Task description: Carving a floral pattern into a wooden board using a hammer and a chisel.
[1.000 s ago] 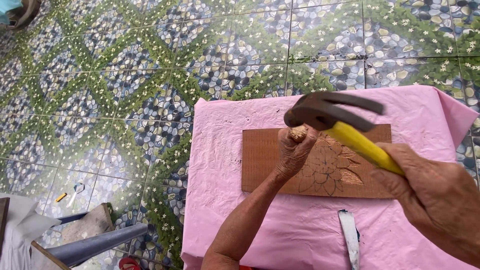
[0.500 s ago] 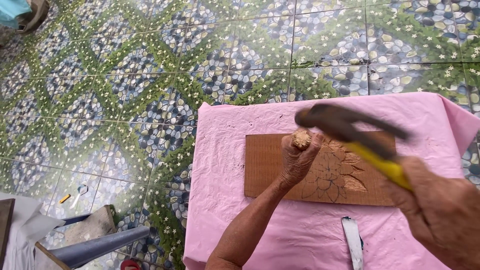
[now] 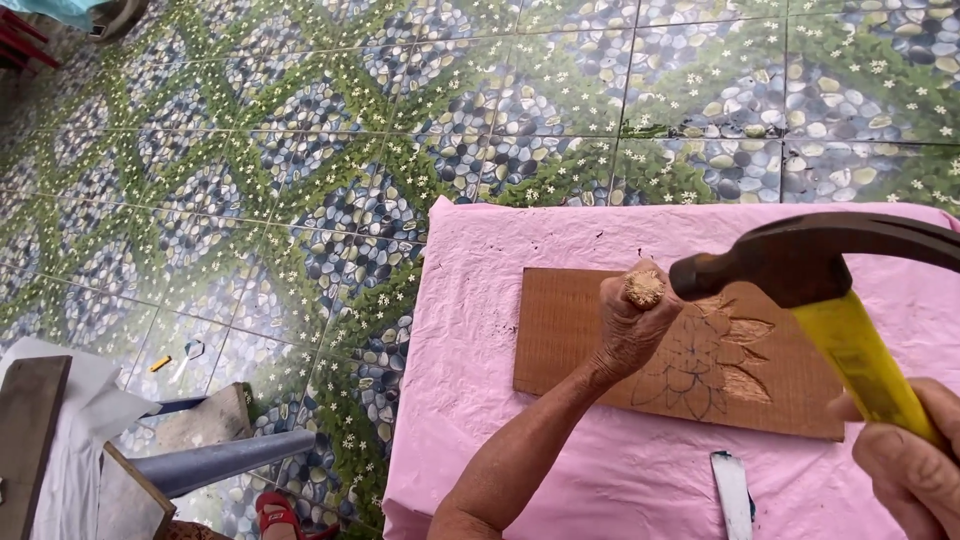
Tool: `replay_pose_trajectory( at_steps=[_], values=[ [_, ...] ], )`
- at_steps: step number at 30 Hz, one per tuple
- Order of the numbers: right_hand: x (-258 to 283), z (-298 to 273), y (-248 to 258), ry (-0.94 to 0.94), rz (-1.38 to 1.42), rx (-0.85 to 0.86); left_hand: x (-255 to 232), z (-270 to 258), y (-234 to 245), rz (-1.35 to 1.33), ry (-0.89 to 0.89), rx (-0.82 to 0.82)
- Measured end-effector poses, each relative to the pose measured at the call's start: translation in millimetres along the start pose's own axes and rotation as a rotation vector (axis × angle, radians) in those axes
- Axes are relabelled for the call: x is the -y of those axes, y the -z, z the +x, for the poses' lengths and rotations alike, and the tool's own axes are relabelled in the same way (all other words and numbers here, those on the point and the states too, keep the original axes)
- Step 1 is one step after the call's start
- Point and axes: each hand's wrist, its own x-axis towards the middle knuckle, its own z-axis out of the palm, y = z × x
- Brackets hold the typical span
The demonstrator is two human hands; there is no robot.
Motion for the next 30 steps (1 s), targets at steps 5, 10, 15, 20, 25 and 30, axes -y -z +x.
replay_pose_trajectory(
  at_steps=[5,10,15,20,25,30],
  values=[
    [16.5,-20.4,-12.7,-0.101,0.185,0.081,17.9,-6.7,0.7,-0.103,-0.081,0.015],
    [70.4,-42.6,-36.6,-0.137,-0.059,0.042,56.2,-20.6,0.9,-0.255,0.236,0.113],
    [30.8,-40.4,-11.6,-0.281,-0.317,0.041,66.5,-16.6,-3.2,-0.503,0.191,-0.042],
    [16.4,-48.3,-4.5,0.012,-0.206,-0.002,12.8,2.1,-1.1,-0.076,0.166,-0.032],
    [17.0,-48.6,0.5,-0.024,0.064,0.035,-2.0,9.7,5.2,-0.044,0.110,-0.057],
    [16.5,-43.3,4.7,0.027,-0.100,0.043,-2.0,9.4,6.3,-0.027,0.113,-0.063]
  ],
)
